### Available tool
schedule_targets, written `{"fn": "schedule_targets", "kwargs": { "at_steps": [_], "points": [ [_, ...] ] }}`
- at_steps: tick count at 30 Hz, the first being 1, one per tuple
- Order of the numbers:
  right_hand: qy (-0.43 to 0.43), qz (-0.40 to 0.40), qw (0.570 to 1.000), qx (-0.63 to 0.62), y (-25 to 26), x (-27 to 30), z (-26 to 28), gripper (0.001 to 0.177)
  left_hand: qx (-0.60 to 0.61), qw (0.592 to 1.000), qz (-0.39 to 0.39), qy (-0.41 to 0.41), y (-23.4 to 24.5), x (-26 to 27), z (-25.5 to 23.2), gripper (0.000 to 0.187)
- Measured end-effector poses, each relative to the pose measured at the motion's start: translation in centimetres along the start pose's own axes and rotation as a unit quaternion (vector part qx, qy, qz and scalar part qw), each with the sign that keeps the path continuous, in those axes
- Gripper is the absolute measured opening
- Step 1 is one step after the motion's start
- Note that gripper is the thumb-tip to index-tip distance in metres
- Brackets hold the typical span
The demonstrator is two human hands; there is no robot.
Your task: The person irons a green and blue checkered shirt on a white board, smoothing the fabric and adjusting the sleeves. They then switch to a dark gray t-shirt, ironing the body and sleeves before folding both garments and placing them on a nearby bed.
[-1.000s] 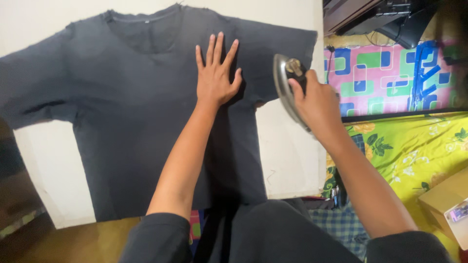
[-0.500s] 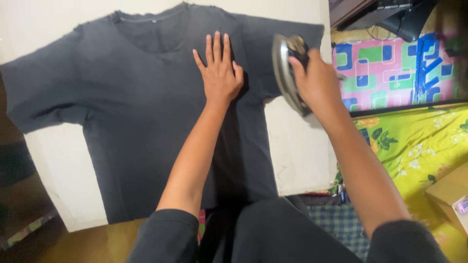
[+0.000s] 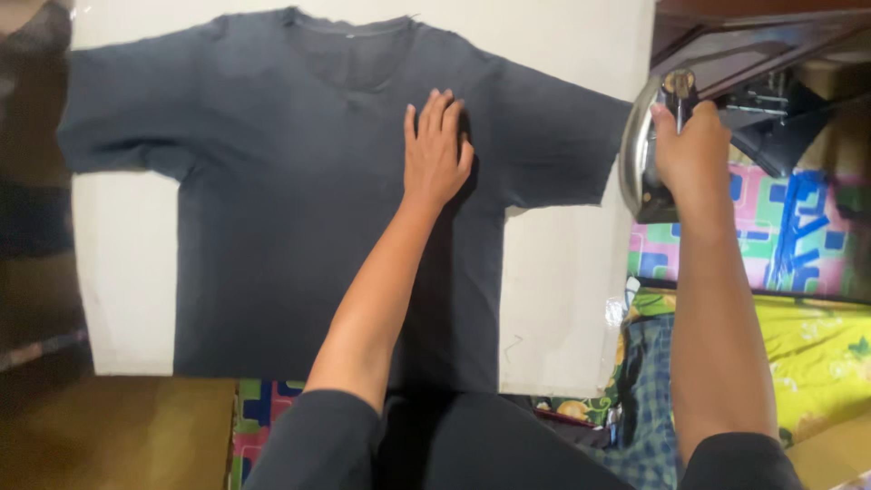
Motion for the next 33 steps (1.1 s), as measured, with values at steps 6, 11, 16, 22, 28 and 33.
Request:
{"fn": "schedule_targets", "kwargs": {
  "at_steps": [6,11,16,22,28,33],
  "points": [
    [0.059,0.047,0.987,-0.141,-1.5,2.0,14.1,0.041,0.066,0.995,-0.06,0.036,11.2,8.0,7.9,0.018],
    [0.135,0.152,0.969,-0.138,-9.3,9.5,29.7,0.043,-0.084,0.986,-0.094,0.114,23.1,11.4,21.6,0.022],
    [0.118,0.232,0.952,-0.158,-18.3,15.1,38.8,0.045,-0.197,0.969,-0.127,0.08,29.2,9.9,31.5,0.055],
    [0.133,0.103,0.979,-0.119,-23.7,10.8,43.8,0.043,-0.137,0.979,-0.08,0.131,29.9,8.1,36.4,0.049],
    [0.101,0.047,0.984,-0.141,-27.8,2.2,45.8,0.045,-0.086,0.969,-0.116,0.199,29.6,7.7,38.4,0.016],
    [0.073,0.115,0.979,-0.155,-28.3,8.2,45.7,0.046,-0.07,0.967,-0.12,0.215,29.3,7.8,39.0,0.013]
  ]
}}
Point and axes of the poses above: each hand's wrist, its own x-axis away from the middle knuckle, its own y-axis out of the back of the hand, z = x × y, the point moved 5 cm from there along -x, towards the middle knuckle, and after that the axes turned 9 degrees about y, right-handed, at the moved point
